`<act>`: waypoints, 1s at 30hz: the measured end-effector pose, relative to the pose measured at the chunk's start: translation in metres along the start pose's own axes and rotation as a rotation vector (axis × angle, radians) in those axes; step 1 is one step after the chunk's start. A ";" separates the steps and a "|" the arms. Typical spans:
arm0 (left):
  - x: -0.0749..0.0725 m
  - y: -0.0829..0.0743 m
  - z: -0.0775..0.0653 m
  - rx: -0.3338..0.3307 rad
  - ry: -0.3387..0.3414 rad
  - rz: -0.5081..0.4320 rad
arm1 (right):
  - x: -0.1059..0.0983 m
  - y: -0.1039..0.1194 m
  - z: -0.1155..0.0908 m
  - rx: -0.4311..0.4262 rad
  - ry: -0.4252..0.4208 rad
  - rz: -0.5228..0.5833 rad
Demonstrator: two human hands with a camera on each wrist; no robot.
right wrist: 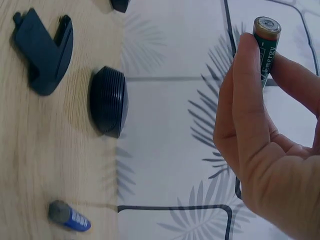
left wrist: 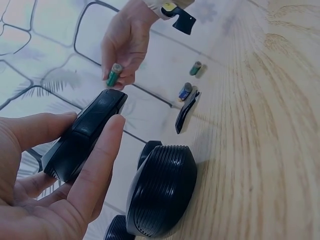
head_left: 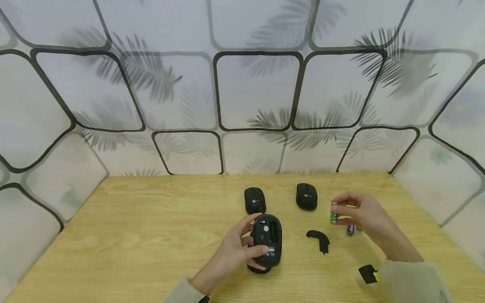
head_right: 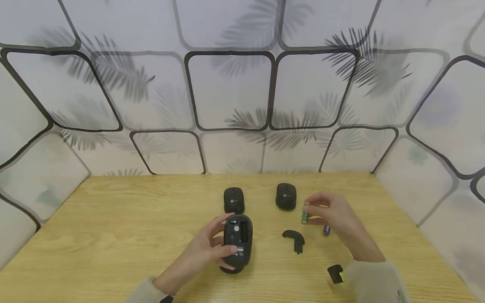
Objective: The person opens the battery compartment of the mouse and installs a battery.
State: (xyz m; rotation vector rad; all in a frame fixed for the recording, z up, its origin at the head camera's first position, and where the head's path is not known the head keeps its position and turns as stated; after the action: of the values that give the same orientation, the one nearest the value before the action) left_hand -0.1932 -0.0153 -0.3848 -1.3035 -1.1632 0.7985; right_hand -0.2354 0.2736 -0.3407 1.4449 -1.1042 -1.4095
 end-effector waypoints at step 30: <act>-0.002 -0.002 0.000 0.010 0.009 -0.017 | 0.086 0.036 -0.010 -0.067 0.134 0.089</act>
State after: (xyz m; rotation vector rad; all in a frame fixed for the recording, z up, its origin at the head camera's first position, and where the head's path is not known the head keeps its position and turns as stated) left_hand -0.1941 -0.0172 -0.3827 -1.2861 -1.1605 0.7846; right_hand -0.2275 0.1803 -0.3299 1.4044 -1.0151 -1.2574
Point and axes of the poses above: each hand's wrist, its own z-axis towards the middle knuckle, its own x-axis out of the palm, y = z × x, the point moved 7 cm from there along z, towards the middle knuckle, and after that the axes turned 11 degrees about -y, right-handed, at the moved point
